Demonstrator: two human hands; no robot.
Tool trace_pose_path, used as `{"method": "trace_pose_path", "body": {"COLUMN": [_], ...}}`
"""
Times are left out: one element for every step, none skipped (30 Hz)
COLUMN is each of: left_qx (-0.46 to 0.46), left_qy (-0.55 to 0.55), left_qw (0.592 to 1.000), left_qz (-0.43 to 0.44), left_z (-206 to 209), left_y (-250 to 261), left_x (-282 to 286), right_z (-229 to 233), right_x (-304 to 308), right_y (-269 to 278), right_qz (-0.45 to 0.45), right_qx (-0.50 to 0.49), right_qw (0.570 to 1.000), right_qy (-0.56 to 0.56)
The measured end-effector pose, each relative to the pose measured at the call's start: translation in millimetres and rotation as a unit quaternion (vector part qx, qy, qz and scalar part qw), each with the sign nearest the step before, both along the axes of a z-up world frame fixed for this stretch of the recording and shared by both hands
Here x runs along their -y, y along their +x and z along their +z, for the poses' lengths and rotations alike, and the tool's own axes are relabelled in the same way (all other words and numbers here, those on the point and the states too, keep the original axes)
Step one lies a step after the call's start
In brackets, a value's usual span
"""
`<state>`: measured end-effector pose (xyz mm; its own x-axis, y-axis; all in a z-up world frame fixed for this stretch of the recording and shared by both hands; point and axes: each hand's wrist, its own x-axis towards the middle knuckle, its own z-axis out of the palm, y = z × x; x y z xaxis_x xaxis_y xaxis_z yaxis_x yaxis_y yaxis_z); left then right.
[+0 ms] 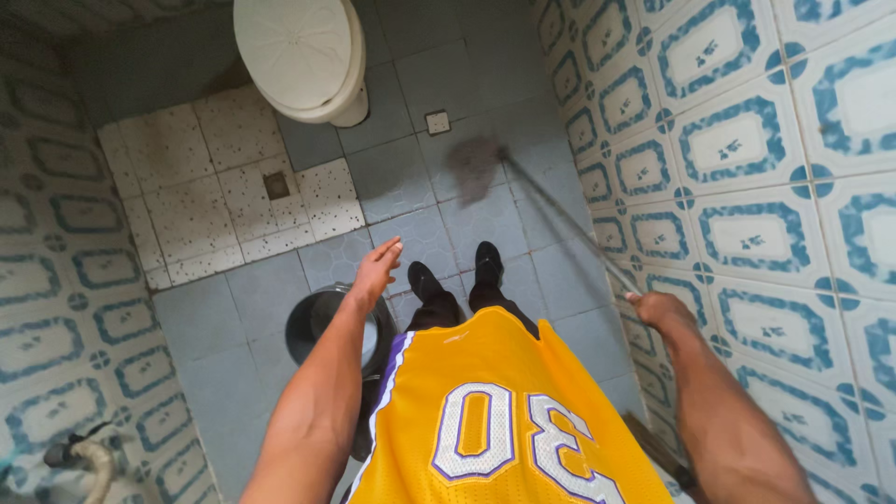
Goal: The person mops the tiled bathroom floor using a string mop. They dip the mop into a bucket of soapy water, wring it out by hand, and continue mopping the floor around a toilet and a floor drain.
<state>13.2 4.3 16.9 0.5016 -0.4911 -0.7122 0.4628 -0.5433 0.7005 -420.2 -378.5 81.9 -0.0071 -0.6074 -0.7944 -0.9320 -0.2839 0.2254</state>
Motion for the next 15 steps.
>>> {"method": "trace_pose_path", "body": {"left_qx": [-0.001, -0.002, -0.004, -0.005, -0.005, -0.005, -0.007, -0.009, -0.012, -0.011, -0.009, -0.008, -0.004, 0.000, 0.005], "left_qy": [-0.004, -0.008, -0.012, -0.009, -0.006, -0.002, 0.003, 0.008, 0.013, 0.010, 0.008, 0.007, 0.009, 0.011, 0.013], "left_qw": [1.000, 1.000, 1.000, 1.000, 1.000, 1.000, 1.000, 1.000, 0.999, 0.999, 0.999, 0.999, 1.000, 1.000, 1.000], "left_qz": [-0.002, -0.005, -0.007, -0.009, -0.011, -0.012, -0.018, -0.025, -0.032, -0.034, -0.032, -0.031, -0.029, -0.027, -0.023], "left_z": [1, 1, -1, -3, -5, -7, -7, -7, -8, -8, -7, -5, -4, -3, -2], "left_y": [4, 8, 10, 11, 11, 11, 11, 9, 6, 4, 3, 2, 3, 3, 3], "left_x": [1, 1, 1, 2, 1, -2, -4, -5, -5, -5, -7, -8, -10, -11, -13], "right_z": [-3, -6, -5, -1, 7, 17, 28, 38, 47, 56, 64, 70, 75, 78, 79], "right_x": [1, 1, 1, 0, -1, -3, -5, -10, -15, -19, -22, -26, -31, -37, -43], "right_y": [-3, -2, -1, 1, 6, 12, 20, 31, 41, 51, 60, 70, 80, 91, 102], "right_qz": [0.014, 0.029, 0.044, -0.039, -0.120, -0.200, -0.255, -0.307, -0.357, -0.405, -0.446, -0.480, -0.480, -0.479, -0.478], "right_qx": [0.003, 0.006, 0.008, 0.091, 0.173, 0.251, 0.307, 0.360, 0.411, 0.481, 0.544, 0.600, 0.612, 0.624, 0.636], "right_qw": [1.000, 0.999, 0.998, 0.992, 0.972, 0.938, 0.906, 0.868, 0.824, 0.753, 0.672, 0.582, 0.580, 0.577, 0.574], "right_qy": [0.016, 0.032, 0.047, 0.076, 0.105, 0.132, 0.142, 0.151, 0.157, 0.194, 0.232, 0.268, 0.243, 0.219, 0.195]}}
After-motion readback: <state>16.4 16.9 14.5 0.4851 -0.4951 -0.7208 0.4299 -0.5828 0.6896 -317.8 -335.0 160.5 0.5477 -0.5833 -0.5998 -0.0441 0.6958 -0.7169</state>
